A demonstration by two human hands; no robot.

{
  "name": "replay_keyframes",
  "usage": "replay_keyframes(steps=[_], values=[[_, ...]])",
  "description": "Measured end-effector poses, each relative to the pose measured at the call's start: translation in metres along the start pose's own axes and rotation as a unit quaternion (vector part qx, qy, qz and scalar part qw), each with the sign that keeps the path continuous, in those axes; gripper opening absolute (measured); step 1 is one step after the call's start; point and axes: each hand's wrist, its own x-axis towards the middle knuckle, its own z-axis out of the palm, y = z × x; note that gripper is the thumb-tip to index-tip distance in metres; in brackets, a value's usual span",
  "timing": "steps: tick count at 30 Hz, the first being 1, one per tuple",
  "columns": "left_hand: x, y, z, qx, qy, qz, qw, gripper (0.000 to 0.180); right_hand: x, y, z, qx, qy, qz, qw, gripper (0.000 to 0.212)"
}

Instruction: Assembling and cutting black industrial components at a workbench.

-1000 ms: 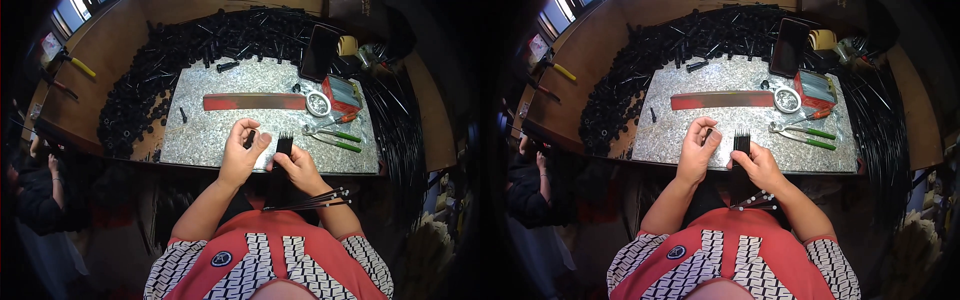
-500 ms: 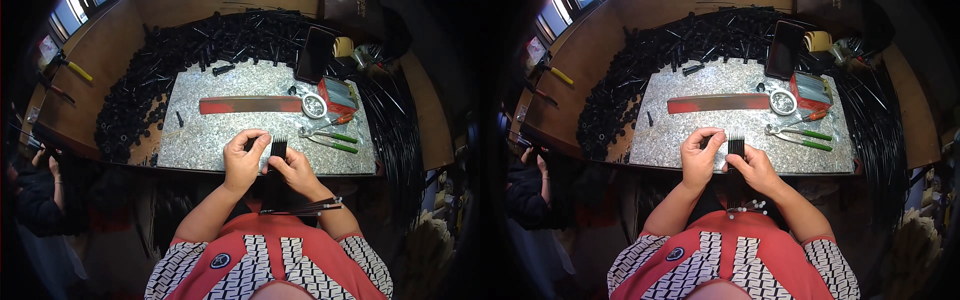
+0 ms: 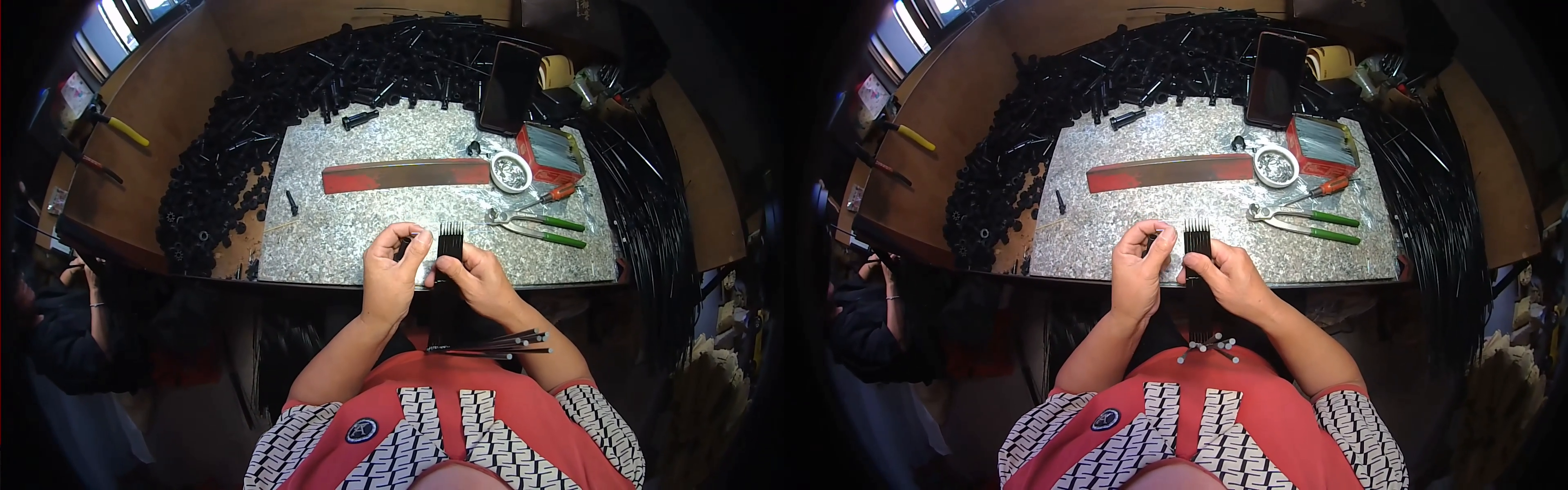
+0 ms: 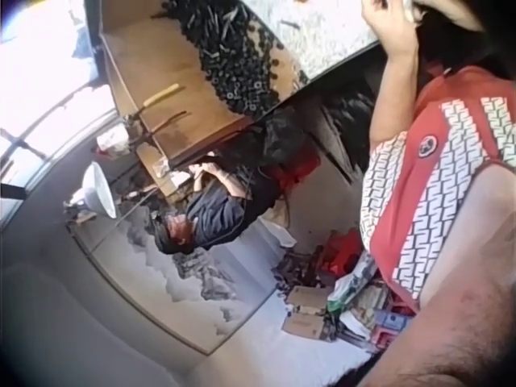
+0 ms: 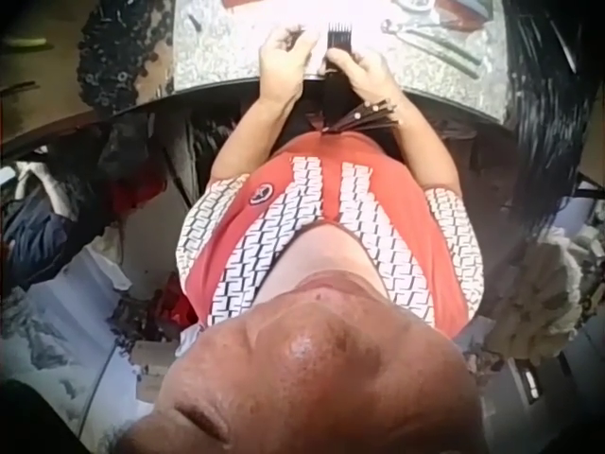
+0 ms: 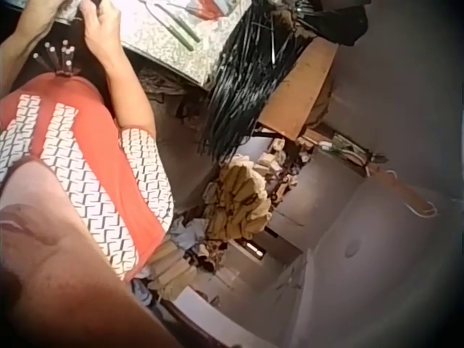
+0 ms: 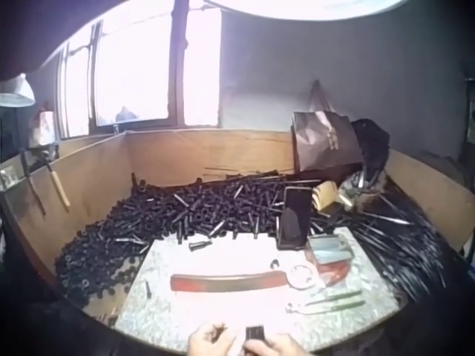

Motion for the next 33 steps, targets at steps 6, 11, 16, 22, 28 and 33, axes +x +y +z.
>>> replay_keyframes(steps=[6,11,16,22,28,33], values=[[-0.003,0.006,0.005,-0.041,0.014,-0.032,0.999,0.010,0.001,0.000,0.002,-0.004,0.003,0.003,1.000,0.020],[-0.003,-0.006,-0.005,0.022,-0.048,-0.052,0.997,0.013,0.003,0.004,0.005,-0.001,0.007,-0.038,0.999,0.021],[-0.002,-0.004,-0.008,0.098,-0.042,-0.057,0.993,0.014,0.001,-0.005,0.004,0.012,0.002,-0.025,1.000,0.022],[-0.003,-0.004,-0.009,0.115,-0.051,-0.020,0.992,0.010,0.001,-0.006,0.006,0.002,0.014,-0.020,1.000,0.019],[-0.004,-0.002,-0.009,0.088,-0.045,-0.018,0.995,0.007,0.001,-0.006,0.007,0.003,0.016,-0.026,1.000,0.019],[-0.004,0.000,-0.010,0.107,-0.043,-0.012,0.993,0.008,0.002,-0.007,0.005,-0.003,0.004,0.001,1.000,0.020]])
